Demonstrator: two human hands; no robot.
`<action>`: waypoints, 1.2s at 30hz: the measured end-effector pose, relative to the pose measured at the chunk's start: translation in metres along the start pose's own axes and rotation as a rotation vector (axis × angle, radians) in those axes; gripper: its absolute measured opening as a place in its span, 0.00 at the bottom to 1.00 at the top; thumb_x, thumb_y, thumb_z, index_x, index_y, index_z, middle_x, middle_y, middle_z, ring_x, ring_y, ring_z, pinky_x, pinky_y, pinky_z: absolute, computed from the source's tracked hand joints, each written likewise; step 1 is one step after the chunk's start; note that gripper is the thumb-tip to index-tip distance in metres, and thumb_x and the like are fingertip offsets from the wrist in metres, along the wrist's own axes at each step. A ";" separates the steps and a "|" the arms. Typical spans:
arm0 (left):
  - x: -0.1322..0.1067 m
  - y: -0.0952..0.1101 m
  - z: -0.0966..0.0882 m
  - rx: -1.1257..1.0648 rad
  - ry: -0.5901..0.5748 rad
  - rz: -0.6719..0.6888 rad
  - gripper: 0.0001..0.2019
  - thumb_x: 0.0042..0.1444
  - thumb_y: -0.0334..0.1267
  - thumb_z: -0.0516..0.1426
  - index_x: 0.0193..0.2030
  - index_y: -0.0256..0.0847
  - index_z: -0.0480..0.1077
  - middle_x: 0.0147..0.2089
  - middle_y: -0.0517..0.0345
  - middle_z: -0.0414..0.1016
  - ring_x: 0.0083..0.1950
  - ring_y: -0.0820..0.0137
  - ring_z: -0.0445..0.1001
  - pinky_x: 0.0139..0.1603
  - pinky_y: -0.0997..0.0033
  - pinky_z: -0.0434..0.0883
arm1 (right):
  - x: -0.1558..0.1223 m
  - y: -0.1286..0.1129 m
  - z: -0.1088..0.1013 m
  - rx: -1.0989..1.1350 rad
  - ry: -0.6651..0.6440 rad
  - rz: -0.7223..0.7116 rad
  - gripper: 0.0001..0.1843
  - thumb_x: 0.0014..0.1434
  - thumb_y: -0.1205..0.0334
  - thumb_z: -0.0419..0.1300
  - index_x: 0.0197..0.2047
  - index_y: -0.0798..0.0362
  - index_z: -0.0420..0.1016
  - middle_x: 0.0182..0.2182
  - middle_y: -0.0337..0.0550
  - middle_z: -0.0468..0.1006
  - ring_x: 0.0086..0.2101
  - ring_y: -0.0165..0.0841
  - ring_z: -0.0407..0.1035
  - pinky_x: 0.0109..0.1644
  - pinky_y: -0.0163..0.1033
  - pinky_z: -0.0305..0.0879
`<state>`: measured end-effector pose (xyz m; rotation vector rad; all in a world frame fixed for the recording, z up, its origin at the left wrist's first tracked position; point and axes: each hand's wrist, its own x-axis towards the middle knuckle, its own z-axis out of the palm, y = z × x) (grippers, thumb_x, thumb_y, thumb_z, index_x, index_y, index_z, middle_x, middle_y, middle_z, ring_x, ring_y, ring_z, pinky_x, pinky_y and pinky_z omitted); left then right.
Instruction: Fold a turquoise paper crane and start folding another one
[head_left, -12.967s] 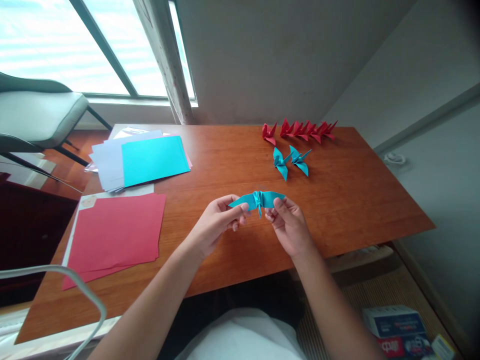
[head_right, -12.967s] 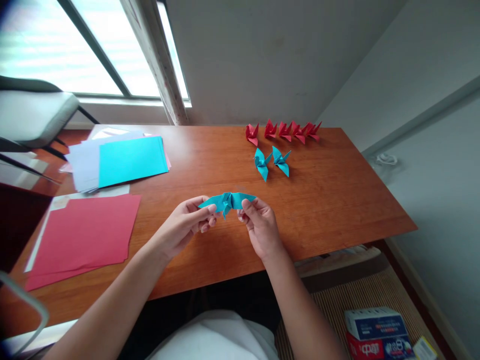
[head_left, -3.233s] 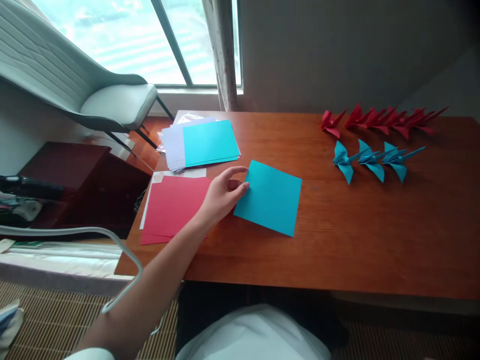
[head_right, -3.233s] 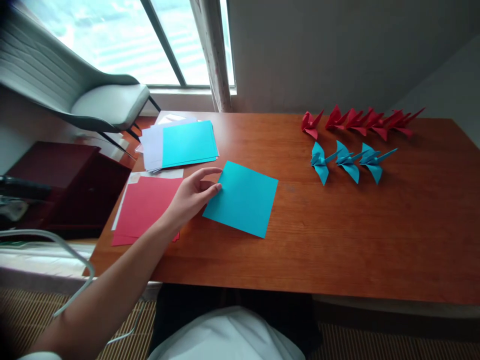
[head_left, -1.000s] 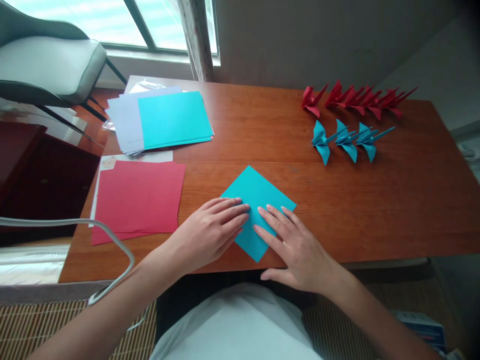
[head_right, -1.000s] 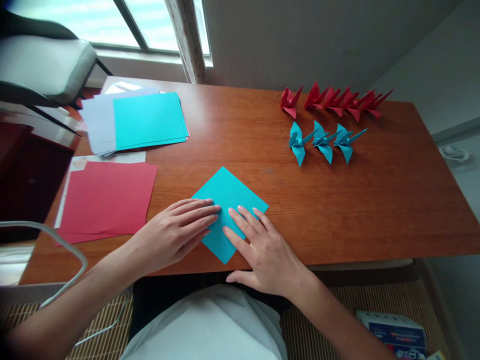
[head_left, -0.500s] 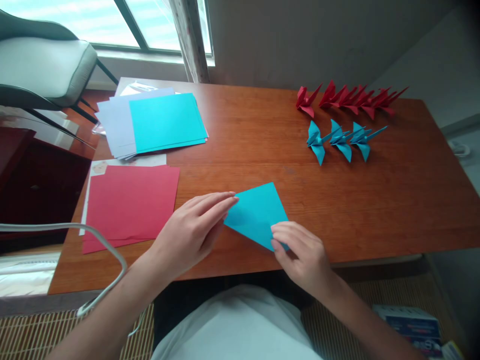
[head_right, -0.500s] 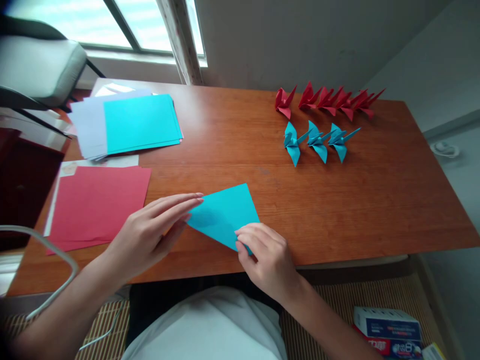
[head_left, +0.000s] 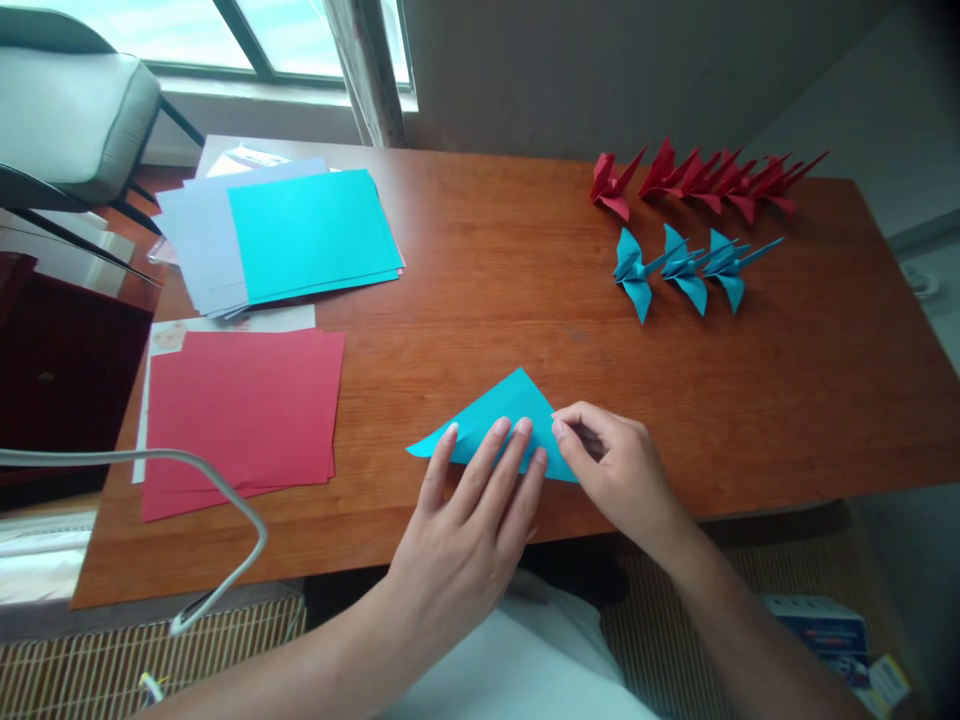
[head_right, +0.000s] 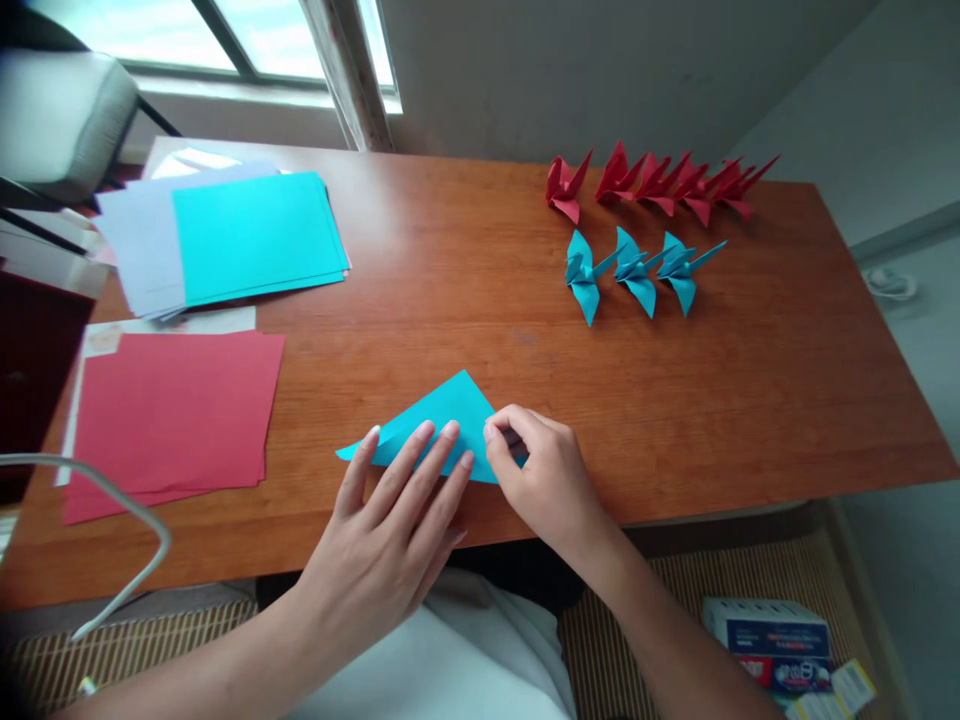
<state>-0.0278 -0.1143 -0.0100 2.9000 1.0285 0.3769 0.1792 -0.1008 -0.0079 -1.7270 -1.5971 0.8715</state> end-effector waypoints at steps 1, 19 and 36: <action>-0.001 0.003 -0.001 0.005 -0.006 -0.003 0.30 0.65 0.40 0.57 0.72 0.33 0.60 0.76 0.40 0.55 0.79 0.51 0.48 0.79 0.38 0.36 | 0.000 -0.001 0.002 -0.030 0.014 -0.029 0.08 0.66 0.63 0.57 0.34 0.51 0.74 0.29 0.38 0.79 0.30 0.31 0.73 0.34 0.35 0.67; 0.017 0.005 0.005 -0.051 -0.132 -0.010 0.35 0.67 0.52 0.53 0.74 0.33 0.56 0.76 0.37 0.55 0.77 0.49 0.55 0.75 0.47 0.52 | 0.019 0.010 -0.001 -0.317 0.059 -0.404 0.18 0.66 0.71 0.56 0.57 0.51 0.75 0.55 0.47 0.80 0.54 0.41 0.71 0.62 0.52 0.70; 0.035 -0.009 0.012 -0.104 -0.161 -0.044 0.37 0.66 0.57 0.53 0.73 0.32 0.57 0.76 0.36 0.54 0.76 0.47 0.54 0.75 0.46 0.50 | 0.029 0.016 -0.005 -0.219 -0.034 -0.390 0.23 0.66 0.75 0.56 0.61 0.48 0.74 0.56 0.42 0.80 0.52 0.39 0.70 0.60 0.51 0.72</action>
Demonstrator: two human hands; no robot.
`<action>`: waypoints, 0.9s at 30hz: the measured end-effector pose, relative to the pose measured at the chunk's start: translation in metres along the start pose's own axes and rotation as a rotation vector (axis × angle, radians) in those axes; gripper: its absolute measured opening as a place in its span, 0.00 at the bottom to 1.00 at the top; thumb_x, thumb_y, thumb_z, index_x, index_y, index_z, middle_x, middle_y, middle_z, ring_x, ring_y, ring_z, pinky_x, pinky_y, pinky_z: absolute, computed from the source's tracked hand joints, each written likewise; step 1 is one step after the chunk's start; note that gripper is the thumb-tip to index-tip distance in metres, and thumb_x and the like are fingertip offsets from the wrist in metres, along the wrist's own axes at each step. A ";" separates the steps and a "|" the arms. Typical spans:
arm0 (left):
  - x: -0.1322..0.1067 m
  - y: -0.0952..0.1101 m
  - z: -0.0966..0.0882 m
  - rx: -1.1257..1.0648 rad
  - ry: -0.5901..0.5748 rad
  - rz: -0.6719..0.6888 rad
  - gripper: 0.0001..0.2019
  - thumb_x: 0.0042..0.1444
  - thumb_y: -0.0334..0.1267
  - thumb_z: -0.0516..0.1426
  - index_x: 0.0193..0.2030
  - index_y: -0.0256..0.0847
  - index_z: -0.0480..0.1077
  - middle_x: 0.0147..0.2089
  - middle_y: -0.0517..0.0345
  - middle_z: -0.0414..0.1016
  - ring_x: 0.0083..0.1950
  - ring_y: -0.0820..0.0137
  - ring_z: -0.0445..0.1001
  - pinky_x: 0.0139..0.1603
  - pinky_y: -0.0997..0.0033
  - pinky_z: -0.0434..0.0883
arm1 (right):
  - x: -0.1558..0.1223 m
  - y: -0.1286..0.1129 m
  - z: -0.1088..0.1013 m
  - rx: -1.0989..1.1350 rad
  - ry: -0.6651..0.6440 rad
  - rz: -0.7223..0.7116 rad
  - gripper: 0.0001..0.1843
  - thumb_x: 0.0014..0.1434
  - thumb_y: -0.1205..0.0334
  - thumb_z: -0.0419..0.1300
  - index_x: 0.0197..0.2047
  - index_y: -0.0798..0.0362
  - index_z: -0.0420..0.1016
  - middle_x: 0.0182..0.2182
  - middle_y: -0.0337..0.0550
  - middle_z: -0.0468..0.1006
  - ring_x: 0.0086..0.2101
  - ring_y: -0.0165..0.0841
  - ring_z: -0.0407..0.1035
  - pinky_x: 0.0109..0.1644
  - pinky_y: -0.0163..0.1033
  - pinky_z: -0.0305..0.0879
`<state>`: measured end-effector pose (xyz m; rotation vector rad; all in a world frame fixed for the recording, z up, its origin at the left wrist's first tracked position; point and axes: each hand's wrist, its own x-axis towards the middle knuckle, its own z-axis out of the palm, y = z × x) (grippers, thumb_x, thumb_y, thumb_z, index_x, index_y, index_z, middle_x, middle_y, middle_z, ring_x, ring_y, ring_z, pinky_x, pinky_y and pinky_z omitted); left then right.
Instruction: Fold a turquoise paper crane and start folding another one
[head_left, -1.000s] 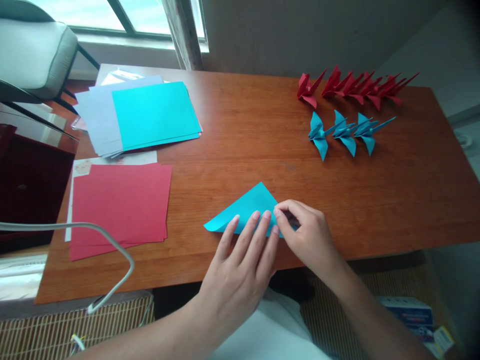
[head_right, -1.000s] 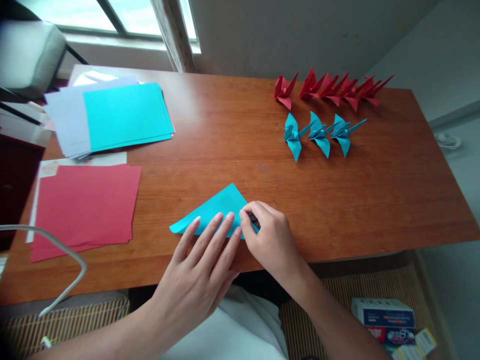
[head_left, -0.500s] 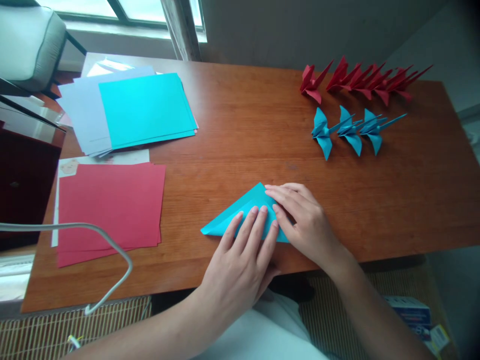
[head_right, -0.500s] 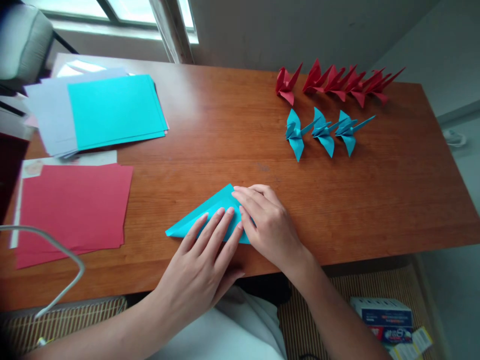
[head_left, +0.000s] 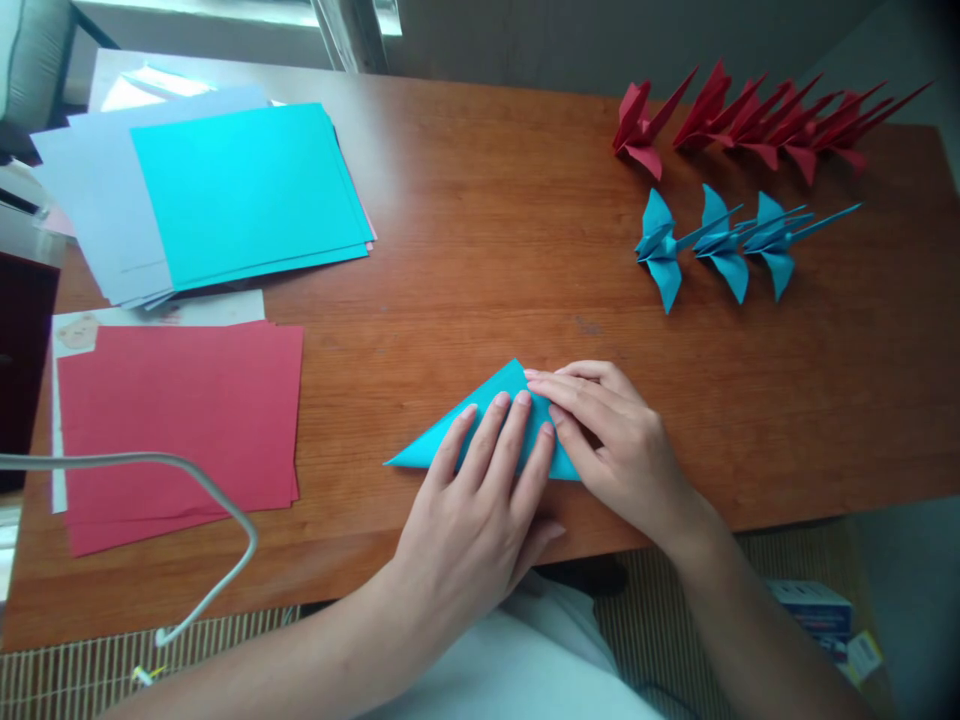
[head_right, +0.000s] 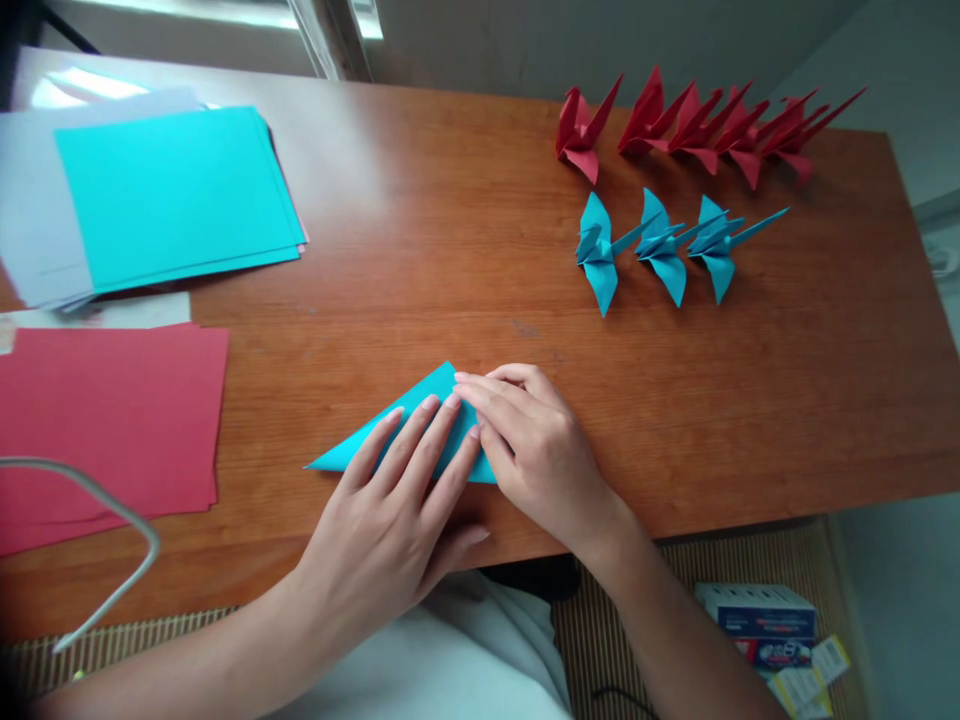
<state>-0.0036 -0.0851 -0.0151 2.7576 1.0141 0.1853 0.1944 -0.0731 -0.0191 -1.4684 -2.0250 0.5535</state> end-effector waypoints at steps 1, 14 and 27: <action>0.000 0.000 0.000 -0.004 -0.002 -0.003 0.37 0.66 0.57 0.53 0.73 0.31 0.57 0.76 0.36 0.53 0.77 0.47 0.54 0.75 0.46 0.50 | 0.000 0.000 0.000 0.009 0.007 0.007 0.24 0.66 0.75 0.56 0.61 0.47 0.74 0.56 0.42 0.81 0.52 0.39 0.70 0.60 0.51 0.72; 0.002 -0.004 -0.001 -0.033 -0.028 0.007 0.39 0.65 0.60 0.53 0.74 0.33 0.56 0.77 0.35 0.52 0.77 0.45 0.53 0.75 0.45 0.50 | 0.027 -0.013 -0.011 0.112 0.004 0.239 0.23 0.68 0.68 0.54 0.64 0.51 0.69 0.62 0.50 0.74 0.62 0.42 0.68 0.66 0.53 0.69; -0.001 -0.002 0.008 -0.026 0.018 0.019 0.37 0.66 0.58 0.52 0.74 0.34 0.56 0.77 0.34 0.52 0.77 0.45 0.52 0.75 0.44 0.51 | 0.048 -0.017 -0.026 0.512 -0.202 0.488 0.28 0.63 0.63 0.59 0.66 0.45 0.65 0.64 0.49 0.70 0.64 0.44 0.66 0.62 0.53 0.74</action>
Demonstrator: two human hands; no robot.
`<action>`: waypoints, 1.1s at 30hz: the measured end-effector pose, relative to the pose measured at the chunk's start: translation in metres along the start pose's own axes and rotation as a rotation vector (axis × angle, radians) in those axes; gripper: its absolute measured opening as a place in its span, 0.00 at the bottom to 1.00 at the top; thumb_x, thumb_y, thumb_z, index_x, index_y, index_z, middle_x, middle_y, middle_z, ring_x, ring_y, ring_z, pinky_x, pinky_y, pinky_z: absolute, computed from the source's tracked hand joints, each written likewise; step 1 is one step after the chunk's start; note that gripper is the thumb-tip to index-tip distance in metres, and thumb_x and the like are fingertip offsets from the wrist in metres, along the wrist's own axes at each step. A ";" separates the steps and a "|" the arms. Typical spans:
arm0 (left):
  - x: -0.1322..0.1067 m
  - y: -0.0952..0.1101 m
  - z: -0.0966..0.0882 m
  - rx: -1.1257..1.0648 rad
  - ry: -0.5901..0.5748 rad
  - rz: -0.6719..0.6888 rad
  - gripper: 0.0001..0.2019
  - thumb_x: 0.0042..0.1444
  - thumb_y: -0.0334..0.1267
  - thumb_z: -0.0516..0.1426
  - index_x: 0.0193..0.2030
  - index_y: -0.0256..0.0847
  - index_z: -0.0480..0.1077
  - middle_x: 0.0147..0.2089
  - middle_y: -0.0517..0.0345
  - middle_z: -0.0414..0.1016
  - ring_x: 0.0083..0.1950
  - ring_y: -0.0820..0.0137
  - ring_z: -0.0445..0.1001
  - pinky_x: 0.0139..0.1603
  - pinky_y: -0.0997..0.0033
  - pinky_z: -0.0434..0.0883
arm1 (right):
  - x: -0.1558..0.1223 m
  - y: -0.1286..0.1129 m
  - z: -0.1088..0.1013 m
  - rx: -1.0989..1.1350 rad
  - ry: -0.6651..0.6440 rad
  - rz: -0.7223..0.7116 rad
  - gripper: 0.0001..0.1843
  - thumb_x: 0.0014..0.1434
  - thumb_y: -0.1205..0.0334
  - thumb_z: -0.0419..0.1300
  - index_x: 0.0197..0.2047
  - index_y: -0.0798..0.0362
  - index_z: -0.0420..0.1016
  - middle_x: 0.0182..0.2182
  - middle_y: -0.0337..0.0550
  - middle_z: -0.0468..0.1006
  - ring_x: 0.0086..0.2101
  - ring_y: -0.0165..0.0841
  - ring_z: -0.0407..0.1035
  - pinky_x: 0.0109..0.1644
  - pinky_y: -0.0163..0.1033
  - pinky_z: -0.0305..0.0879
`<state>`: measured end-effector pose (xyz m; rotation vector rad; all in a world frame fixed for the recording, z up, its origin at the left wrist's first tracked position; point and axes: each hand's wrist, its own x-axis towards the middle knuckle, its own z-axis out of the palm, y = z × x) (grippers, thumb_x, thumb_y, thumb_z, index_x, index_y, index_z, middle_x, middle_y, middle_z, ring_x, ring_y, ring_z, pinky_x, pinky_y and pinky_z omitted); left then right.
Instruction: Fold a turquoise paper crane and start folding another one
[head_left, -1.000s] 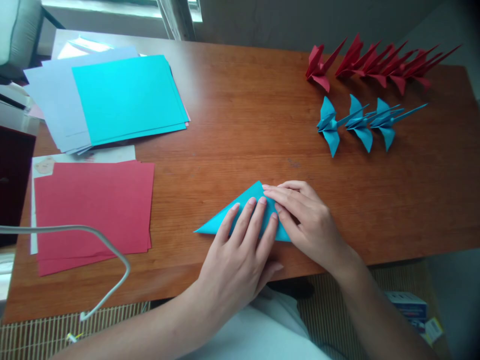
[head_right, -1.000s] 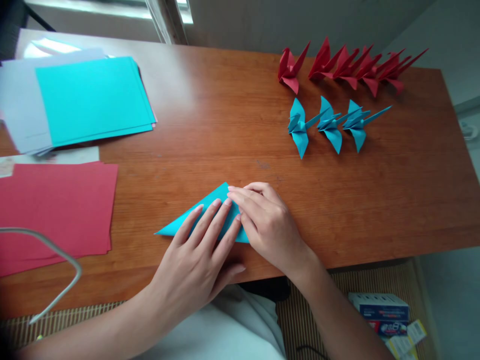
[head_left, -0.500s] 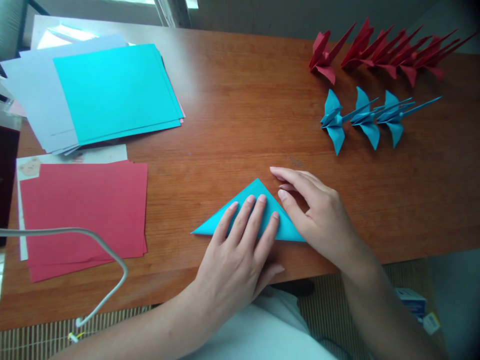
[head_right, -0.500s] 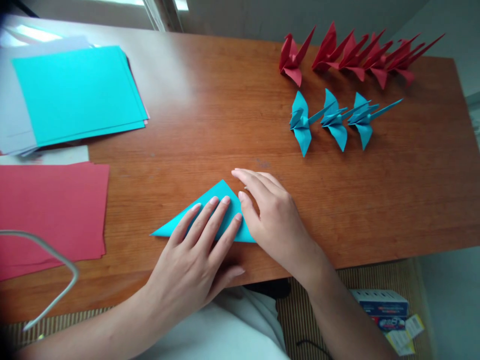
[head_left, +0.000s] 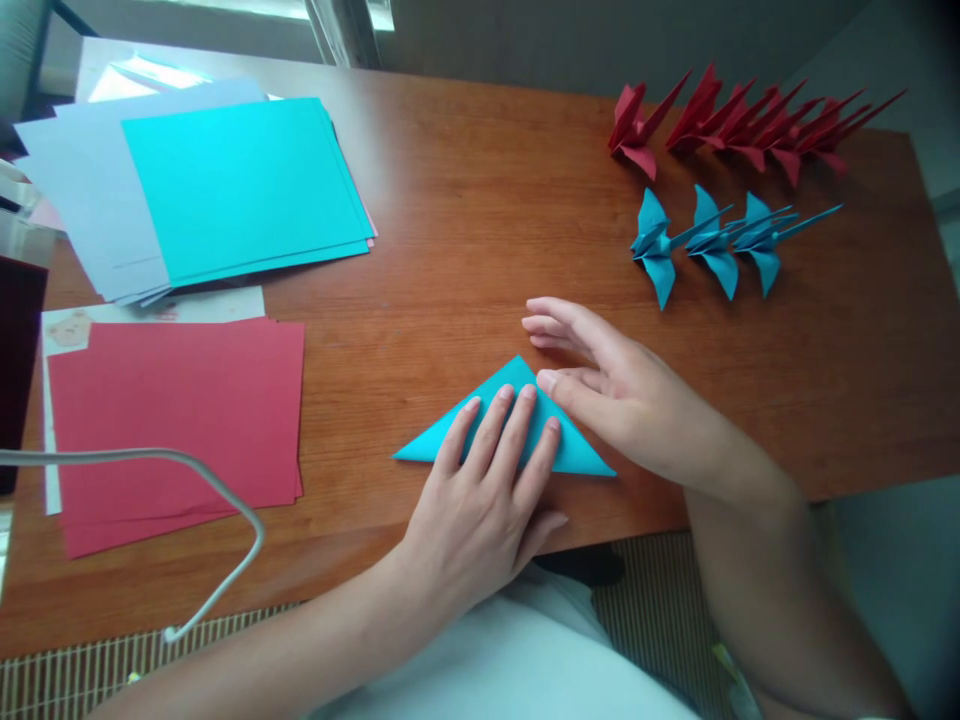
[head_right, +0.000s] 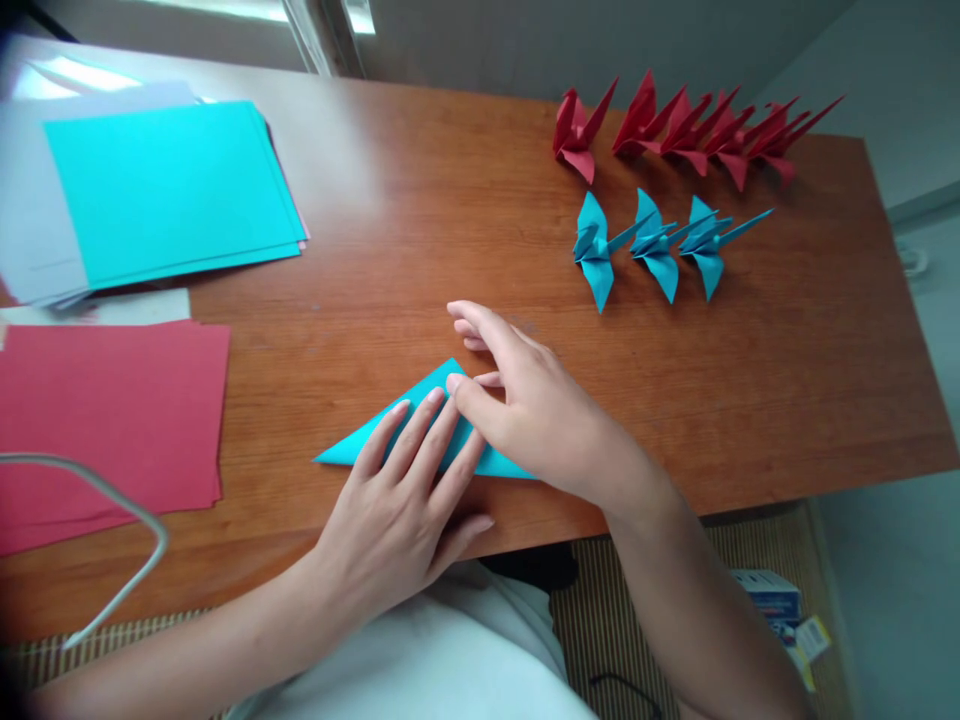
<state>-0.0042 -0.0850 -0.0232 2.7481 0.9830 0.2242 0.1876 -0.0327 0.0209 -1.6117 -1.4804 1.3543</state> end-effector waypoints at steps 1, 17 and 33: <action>0.000 0.000 0.000 0.000 0.003 -0.002 0.37 0.66 0.58 0.52 0.73 0.34 0.57 0.77 0.35 0.52 0.77 0.45 0.53 0.75 0.44 0.51 | 0.002 0.001 0.000 -0.001 0.005 0.012 0.26 0.63 0.62 0.59 0.64 0.47 0.66 0.62 0.50 0.73 0.61 0.44 0.69 0.62 0.54 0.73; -0.001 0.001 0.002 0.015 0.013 0.000 0.34 0.68 0.55 0.50 0.72 0.33 0.58 0.76 0.35 0.54 0.77 0.45 0.54 0.74 0.43 0.53 | 0.002 -0.008 0.012 -0.174 -0.007 -0.118 0.34 0.61 0.70 0.55 0.69 0.43 0.60 0.68 0.45 0.65 0.68 0.41 0.60 0.61 0.48 0.74; 0.000 0.001 -0.001 0.017 0.001 0.010 0.35 0.68 0.54 0.51 0.73 0.33 0.56 0.77 0.35 0.50 0.77 0.47 0.52 0.75 0.43 0.51 | 0.001 0.016 0.005 -0.209 0.097 -0.048 0.09 0.62 0.68 0.60 0.44 0.50 0.78 0.42 0.42 0.84 0.42 0.35 0.79 0.46 0.40 0.78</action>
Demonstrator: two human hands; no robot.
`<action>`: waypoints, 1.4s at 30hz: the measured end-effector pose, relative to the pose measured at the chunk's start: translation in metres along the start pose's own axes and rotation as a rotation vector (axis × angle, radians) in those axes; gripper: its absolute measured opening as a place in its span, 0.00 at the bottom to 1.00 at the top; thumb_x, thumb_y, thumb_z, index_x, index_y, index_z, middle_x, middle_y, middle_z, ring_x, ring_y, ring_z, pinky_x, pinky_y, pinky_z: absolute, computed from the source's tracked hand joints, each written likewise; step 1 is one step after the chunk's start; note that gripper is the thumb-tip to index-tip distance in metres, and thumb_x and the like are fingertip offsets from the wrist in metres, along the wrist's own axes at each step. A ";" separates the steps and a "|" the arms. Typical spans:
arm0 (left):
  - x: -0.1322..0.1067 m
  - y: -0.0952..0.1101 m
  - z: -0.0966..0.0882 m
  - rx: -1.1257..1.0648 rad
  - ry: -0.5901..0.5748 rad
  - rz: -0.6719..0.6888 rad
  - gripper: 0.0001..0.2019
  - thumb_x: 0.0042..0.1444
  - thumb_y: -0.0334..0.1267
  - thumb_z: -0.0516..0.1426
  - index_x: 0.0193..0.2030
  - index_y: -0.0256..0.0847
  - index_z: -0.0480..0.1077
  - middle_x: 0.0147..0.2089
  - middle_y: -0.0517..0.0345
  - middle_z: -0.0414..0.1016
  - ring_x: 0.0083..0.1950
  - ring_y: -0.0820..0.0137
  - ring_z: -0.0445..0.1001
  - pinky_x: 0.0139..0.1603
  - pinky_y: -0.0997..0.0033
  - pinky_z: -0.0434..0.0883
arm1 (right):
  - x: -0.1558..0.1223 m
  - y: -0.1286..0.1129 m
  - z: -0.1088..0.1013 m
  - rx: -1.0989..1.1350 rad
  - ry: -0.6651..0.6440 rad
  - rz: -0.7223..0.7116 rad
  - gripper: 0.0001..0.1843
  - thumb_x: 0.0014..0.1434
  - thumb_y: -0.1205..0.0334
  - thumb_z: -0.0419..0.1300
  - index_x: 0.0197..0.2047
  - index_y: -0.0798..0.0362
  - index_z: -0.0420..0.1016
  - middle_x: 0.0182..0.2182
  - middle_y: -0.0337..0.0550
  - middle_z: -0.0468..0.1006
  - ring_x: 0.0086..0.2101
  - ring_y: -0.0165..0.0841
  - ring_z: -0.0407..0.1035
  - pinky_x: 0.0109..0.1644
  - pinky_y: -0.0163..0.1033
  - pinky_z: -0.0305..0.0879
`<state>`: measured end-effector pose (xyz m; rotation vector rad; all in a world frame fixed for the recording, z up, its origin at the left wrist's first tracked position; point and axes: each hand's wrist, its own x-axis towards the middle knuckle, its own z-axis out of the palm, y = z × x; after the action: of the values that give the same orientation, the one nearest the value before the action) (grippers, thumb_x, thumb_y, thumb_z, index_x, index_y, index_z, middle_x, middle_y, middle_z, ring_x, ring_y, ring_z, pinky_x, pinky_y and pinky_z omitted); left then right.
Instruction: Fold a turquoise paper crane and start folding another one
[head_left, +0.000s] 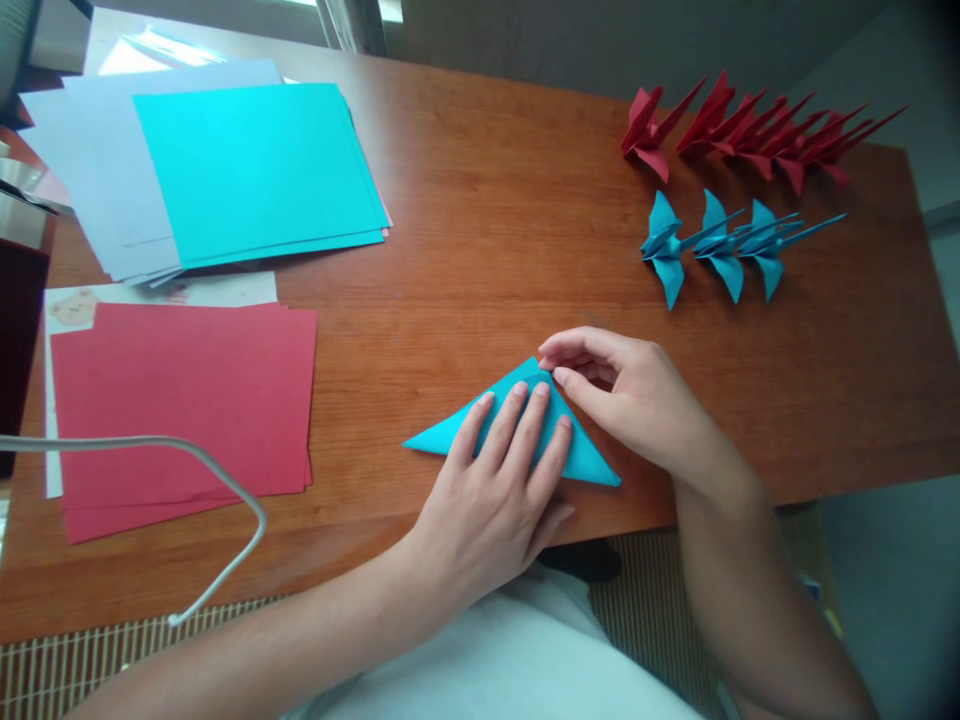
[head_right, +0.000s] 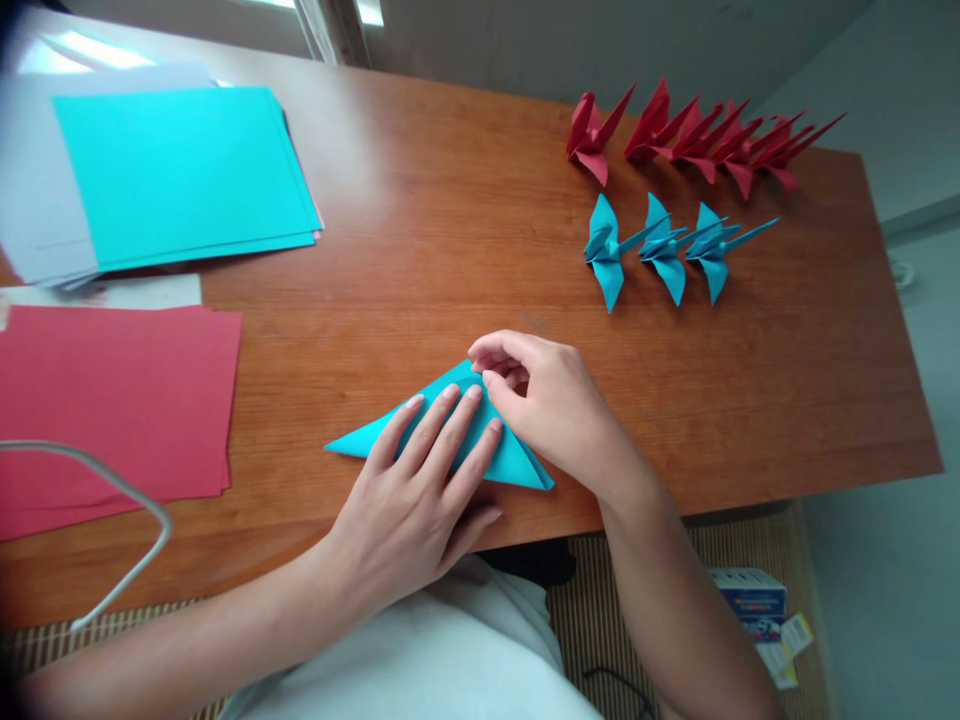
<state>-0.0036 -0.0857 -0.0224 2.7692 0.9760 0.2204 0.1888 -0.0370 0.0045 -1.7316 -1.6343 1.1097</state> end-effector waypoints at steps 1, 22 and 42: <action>0.000 0.000 0.000 -0.003 -0.004 -0.003 0.35 0.68 0.54 0.51 0.73 0.33 0.56 0.77 0.35 0.50 0.77 0.47 0.52 0.75 0.43 0.51 | -0.001 0.001 0.000 0.020 0.000 -0.007 0.09 0.62 0.68 0.60 0.45 0.50 0.78 0.42 0.42 0.83 0.42 0.35 0.79 0.46 0.40 0.78; -0.001 0.001 0.001 -0.012 0.003 -0.020 0.33 0.68 0.56 0.50 0.71 0.34 0.61 0.75 0.35 0.58 0.77 0.46 0.52 0.75 0.43 0.52 | 0.015 -0.013 -0.001 -0.789 -0.193 -0.511 0.11 0.65 0.71 0.53 0.44 0.55 0.77 0.42 0.52 0.77 0.47 0.45 0.66 0.52 0.50 0.66; -0.001 0.000 -0.001 -0.016 0.063 -0.019 0.35 0.68 0.55 0.52 0.73 0.33 0.58 0.77 0.37 0.52 0.77 0.47 0.53 0.74 0.43 0.54 | -0.012 0.010 0.007 -0.139 0.068 -0.079 0.05 0.61 0.67 0.61 0.40 0.50 0.78 0.33 0.38 0.81 0.29 0.29 0.70 0.35 0.36 0.67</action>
<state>-0.0044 -0.0859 -0.0219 2.7525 1.0104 0.3125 0.1894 -0.0512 -0.0047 -1.7536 -1.7580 0.9101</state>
